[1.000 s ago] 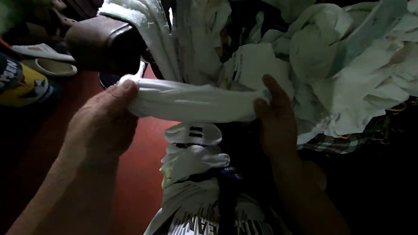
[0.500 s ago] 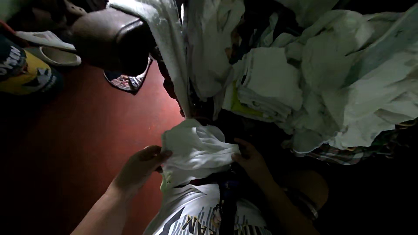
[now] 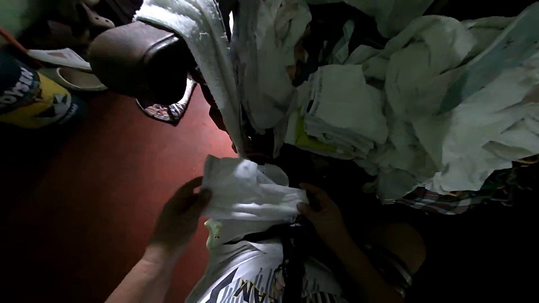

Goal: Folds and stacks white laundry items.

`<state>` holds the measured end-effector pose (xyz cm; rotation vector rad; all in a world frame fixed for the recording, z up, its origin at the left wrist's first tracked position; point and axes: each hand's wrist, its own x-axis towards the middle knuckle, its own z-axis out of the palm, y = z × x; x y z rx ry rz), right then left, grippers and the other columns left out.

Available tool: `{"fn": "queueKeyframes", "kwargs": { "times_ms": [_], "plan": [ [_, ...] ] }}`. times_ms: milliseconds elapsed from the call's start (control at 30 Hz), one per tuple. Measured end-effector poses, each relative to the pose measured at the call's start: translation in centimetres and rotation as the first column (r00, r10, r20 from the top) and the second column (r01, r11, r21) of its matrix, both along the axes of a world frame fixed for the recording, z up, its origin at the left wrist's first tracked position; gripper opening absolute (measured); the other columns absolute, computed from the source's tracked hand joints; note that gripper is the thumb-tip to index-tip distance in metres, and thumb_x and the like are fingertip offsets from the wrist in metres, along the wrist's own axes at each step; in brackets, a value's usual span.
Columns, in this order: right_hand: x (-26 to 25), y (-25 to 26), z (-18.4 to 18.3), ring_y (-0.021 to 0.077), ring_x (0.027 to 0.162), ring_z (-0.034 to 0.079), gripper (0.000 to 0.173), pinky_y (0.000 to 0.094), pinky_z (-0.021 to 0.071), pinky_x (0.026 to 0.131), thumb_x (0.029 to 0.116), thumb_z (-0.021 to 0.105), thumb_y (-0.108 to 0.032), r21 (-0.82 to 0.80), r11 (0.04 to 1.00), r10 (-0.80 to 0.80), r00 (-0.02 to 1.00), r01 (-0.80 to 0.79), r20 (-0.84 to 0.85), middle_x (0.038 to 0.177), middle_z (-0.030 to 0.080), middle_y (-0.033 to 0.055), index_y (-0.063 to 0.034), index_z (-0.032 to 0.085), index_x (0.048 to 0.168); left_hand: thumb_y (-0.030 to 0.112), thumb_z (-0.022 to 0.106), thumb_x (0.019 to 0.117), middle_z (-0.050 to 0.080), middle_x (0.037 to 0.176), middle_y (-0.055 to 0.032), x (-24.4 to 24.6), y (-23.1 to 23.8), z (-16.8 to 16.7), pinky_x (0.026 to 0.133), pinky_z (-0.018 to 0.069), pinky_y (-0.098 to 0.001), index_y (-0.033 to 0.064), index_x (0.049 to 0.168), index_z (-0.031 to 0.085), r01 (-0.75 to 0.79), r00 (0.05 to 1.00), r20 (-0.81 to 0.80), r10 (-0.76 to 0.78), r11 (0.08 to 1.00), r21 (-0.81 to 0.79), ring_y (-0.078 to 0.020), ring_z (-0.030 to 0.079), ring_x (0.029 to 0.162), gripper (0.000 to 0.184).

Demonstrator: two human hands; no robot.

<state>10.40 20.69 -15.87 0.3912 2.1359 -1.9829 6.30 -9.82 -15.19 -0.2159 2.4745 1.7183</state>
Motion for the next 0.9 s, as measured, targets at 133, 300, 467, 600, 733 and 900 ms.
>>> {"fn": "queueKeyframes", "kwargs": {
  "times_ms": [133, 300, 467, 600, 733, 900],
  "plan": [
    [0.5, -0.3, -0.8, 0.0099, 0.082, 0.07, 0.048, 0.026, 0.0611, 0.069, 0.0978, 0.066, -0.013, 0.091, 0.995, 0.046, 0.999, -0.047, 0.009, 0.119, 0.069, 0.0097, -0.0036, 0.054, 0.143, 0.023, 0.06, 0.1021, 0.071, 0.099, -0.0007, 0.7, 0.0, -1.3, 0.073, 0.0596, -0.0241, 0.0093, 0.138, 0.055, -0.03, 0.987, 0.157, 0.027, 0.999, 0.016, -0.0054, 0.069, 0.08, 0.039],
    [0.4, -0.3, -0.5, 0.0121, 0.081, 0.07, 0.049, 0.0271, 0.0614, 0.067, 0.0981, 0.066, -0.011, 0.015, 0.999, 0.036, 0.999, -0.036, -0.015, 0.117, 0.07, 0.0098, -0.0037, 0.052, 0.145, 0.016, 0.065, 0.0979, 0.068, 0.117, -0.0103, 0.8, -0.4, -1.7, 0.072, 0.0639, -0.0364, 0.014, 0.148, 0.045, -0.081, 0.942, 0.335, 0.018, 0.981, 0.176, -0.0202, 0.073, 0.092, 0.054],
    [0.0, -0.4, 0.8, 0.0106, 0.077, 0.07, 0.047, 0.0261, 0.0611, 0.065, 0.0971, 0.067, -0.009, 0.017, 1.0, 0.015, 1.0, -0.015, -0.025, 0.114, 0.07, 0.0095, -0.0026, 0.055, 0.142, -0.007, 0.071, 0.0806, 0.069, 0.107, -0.0079, -0.2, -0.4, -0.5, 0.069, 0.0634, -0.0312, 0.0104, 0.145, 0.046, -0.134, 0.972, 0.225, 0.065, 0.942, 0.307, -0.0157, 0.072, 0.084, 0.072],
    [-1.5, 1.2, 5.2, 0.0146, 0.073, 0.071, 0.04, 0.0282, 0.0629, 0.061, 0.0964, 0.066, -0.005, -0.035, 0.997, -0.076, 0.993, 0.074, -0.085, 0.109, 0.072, 0.0101, -0.0001, 0.058, 0.136, -0.003, 0.072, 0.0834, 0.072, 0.099, -0.0004, -3.1, 0.7, 3.6, 0.072, 0.0628, -0.026, 0.014, 0.138, 0.054, 0.019, 1.0, -0.015, -0.013, 0.838, 0.545, -0.0097, 0.071, 0.08, 0.06],
    [-5.1, 5.2, 10.7, 0.0137, 0.068, 0.071, 0.037, 0.0293, 0.0631, 0.061, 0.0973, 0.067, -0.007, 0.192, 0.957, -0.181, 0.963, 0.219, -0.199, 0.095, 0.072, 0.0053, -0.0112, 0.062, 0.134, -0.002, 0.071, 0.0862, 0.07, 0.101, 0.002, -9.4, 5.9, 10.5, 0.068, 0.0608, -0.0224, 0.0193, 0.14, 0.05, 0.146, 0.988, -0.122, -0.095, 0.837, 0.527, -0.0061, 0.069, 0.078, 0.061],
    [-9.7, 11.7, 16.9, 0.0089, 0.075, 0.07, 0.028, 0.0321, 0.0648, 0.069, 0.1019, 0.062, -0.015, 0.28, 0.859, -0.19, 0.775, 0.428, -0.602, 0.1, 0.068, -0.005, -0.0122, 0.057, 0.129, -0.002, 0.074, 0.0849, 0.066, 0.101, -0.0017, -17.6, 14.2, 16.6, 0.075, 0.0629, -0.0298, 0.0088, 0.139, 0.05, 0.434, 0.84, -0.519, -0.158, 0.77, 0.468, -0.0124, 0.069, 0.084, 0.06]
  ]
}}
